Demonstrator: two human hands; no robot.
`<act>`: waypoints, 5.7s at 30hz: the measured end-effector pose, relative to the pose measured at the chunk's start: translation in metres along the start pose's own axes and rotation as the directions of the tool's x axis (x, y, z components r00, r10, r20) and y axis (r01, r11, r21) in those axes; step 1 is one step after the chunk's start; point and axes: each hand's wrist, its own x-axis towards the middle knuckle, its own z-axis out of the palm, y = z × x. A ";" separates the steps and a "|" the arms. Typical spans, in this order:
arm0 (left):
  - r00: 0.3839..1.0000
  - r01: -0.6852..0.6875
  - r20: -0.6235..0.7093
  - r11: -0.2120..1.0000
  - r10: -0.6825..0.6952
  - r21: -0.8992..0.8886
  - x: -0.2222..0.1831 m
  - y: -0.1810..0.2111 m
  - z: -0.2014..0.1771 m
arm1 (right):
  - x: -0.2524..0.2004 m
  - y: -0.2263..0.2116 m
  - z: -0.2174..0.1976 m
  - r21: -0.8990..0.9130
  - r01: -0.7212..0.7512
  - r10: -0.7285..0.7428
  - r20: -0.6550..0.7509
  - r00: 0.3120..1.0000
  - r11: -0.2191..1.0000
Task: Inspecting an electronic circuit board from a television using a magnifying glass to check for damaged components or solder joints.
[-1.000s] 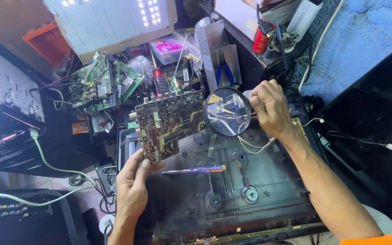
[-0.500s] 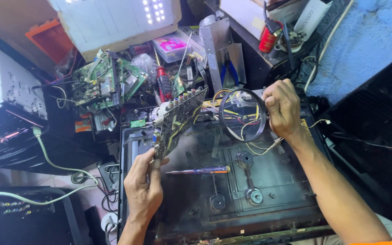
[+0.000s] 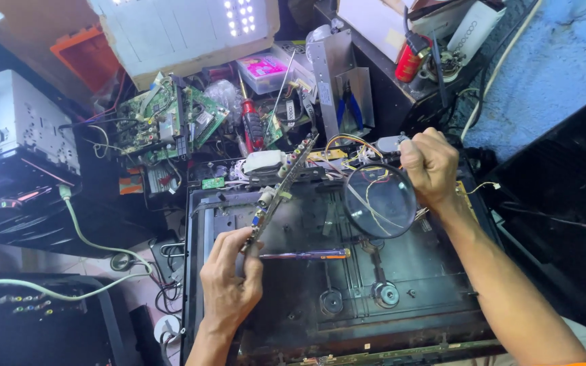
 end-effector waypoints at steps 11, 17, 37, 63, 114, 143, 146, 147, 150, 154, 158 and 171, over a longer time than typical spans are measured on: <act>0.969 -0.245 0.053 0.959 0.240 0.145 -0.004 0.007 0.004 | -0.001 -0.015 0.001 0.086 -0.211 0.212 -0.011 0.977 0.974; 0.931 -0.365 0.114 0.893 0.347 0.262 -0.009 0.002 0.004 | -0.009 -0.008 0.009 0.066 -0.232 0.232 0.014 0.973 0.970; 0.968 -0.201 0.178 0.972 0.179 0.118 -0.001 0.015 -0.001 | -0.007 -0.001 0.012 -0.042 -0.267 0.270 0.217 0.938 0.963; 1.000 0.027 -0.012 0.981 -0.026 0.194 0.047 0.007 0.014 | -0.017 0.020 0.013 -0.053 -0.338 0.342 0.137 0.930 0.940; 0.951 0.192 -0.239 0.981 -0.196 -0.040 0.058 -0.022 0.036 | -0.012 0.036 0.004 0.001 -0.545 0.543 0.091 0.835 0.838; 0.996 0.060 0.067 0.998 -0.061 0.010 0.057 -0.003 0.033 | -0.006 0.020 0.009 -0.070 -0.213 0.223 0.206 0.953 0.975; 0.997 0.022 0.078 1.000 -0.023 0.005 0.057 -0.003 0.033 | -0.011 0.023 0.012 -0.093 -0.157 0.174 0.216 0.961 0.983; 0.997 0.000 0.082 1.000 0.000 0.007 0.057 -0.002 0.033 | -0.012 0.025 0.013 -0.092 -0.137 0.154 0.220 0.963 0.986; 0.997 -0.014 0.081 1.000 0.015 -0.006 0.057 -0.002 0.033 | -0.011 0.023 0.012 -0.050 -0.125 0.133 0.225 0.965 0.991; 0.998 -0.008 0.058 1.000 0.009 -0.005 0.058 -0.001 0.037 | -0.011 0.018 0.017 -0.029 -0.101 0.105 0.224 0.969 0.994; 0.986 0.152 0.083 0.984 -0.145 -0.090 0.064 0.007 0.038 | -0.006 0.003 0.018 -0.042 -0.032 0.040 0.194 0.980 0.999; 0.933 0.015 0.350 0.978 -0.089 0.207 0.080 0.011 0.053 | -0.004 0.017 0.003 -0.081 -0.221 0.225 0.056 0.973 0.972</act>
